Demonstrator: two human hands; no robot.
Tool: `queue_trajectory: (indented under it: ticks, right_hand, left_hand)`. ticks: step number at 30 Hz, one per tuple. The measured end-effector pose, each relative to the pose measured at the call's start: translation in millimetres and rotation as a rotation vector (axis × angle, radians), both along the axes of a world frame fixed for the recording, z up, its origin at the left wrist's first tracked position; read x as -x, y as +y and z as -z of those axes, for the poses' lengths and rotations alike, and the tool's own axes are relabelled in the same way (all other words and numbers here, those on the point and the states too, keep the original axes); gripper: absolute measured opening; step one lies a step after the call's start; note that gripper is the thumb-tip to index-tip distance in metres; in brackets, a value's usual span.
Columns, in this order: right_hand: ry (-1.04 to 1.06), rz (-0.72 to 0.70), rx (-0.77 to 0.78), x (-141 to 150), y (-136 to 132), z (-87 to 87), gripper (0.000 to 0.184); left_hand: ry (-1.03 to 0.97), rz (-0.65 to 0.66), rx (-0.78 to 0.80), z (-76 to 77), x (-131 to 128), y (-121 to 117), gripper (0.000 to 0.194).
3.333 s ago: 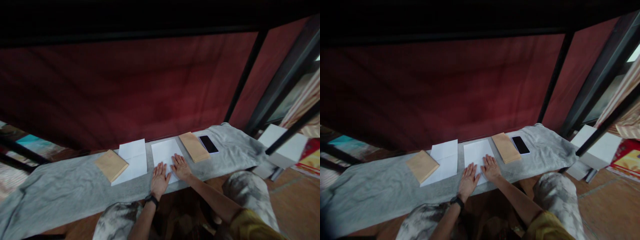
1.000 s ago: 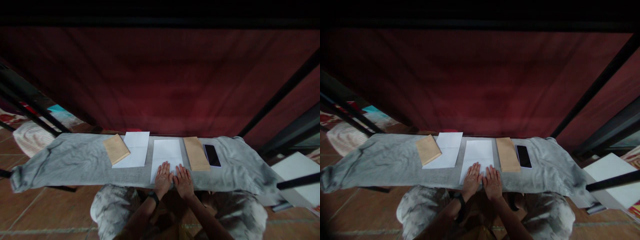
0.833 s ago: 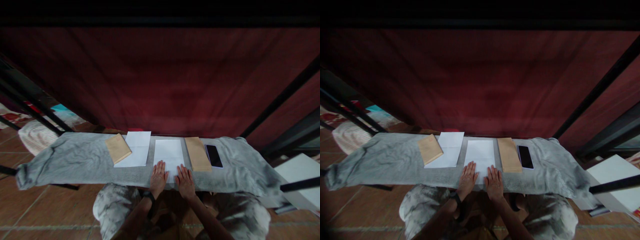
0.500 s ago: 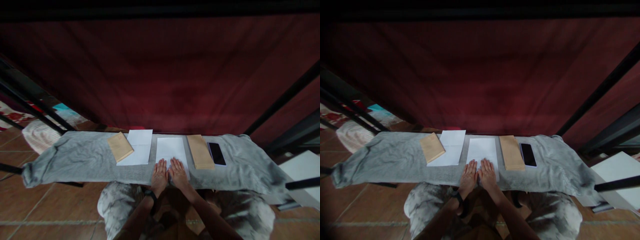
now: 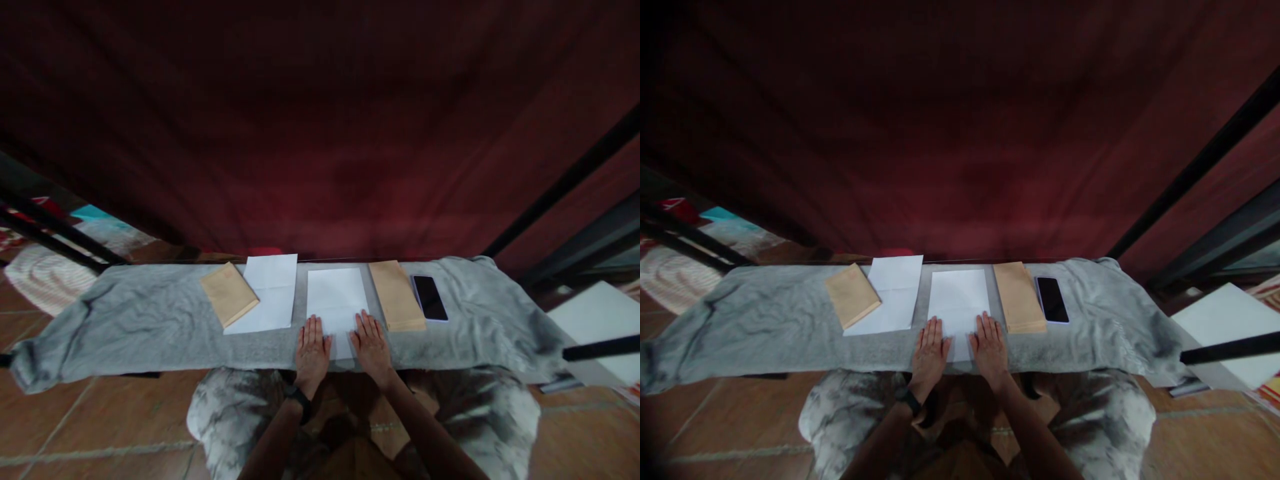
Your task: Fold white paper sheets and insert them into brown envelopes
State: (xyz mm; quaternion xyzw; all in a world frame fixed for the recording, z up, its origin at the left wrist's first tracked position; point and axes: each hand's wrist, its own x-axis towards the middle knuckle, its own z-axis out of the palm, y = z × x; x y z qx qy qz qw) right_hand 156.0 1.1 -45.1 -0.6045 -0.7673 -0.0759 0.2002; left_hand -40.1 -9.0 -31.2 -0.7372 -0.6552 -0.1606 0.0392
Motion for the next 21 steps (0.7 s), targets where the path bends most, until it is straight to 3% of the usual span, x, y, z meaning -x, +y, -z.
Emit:
queue_trajectory:
  ticks: [5,10,13,21]
  right_hand:
    - [0.016,0.003,0.033,-0.2,-1.0,-0.2,0.056]
    - [0.030,0.019,0.094,1.9,-1.1,-4.0,0.055]
    - [0.036,0.024,0.115,2.2,-0.9,-5.0,0.054]
    - [0.060,0.038,0.084,5.4,0.5,0.1,0.056]
  left_hand:
    - [-0.049,-0.064,-0.015,-3.6,-10.2,3.7,0.059]
    - [-0.066,0.134,0.083,-2.4,-43.0,17.1,0.057]
    - [-0.047,0.182,0.111,-1.1,-53.7,24.5,0.057]
    - [-0.018,0.058,0.031,-1.2,-17.7,29.5,0.059]
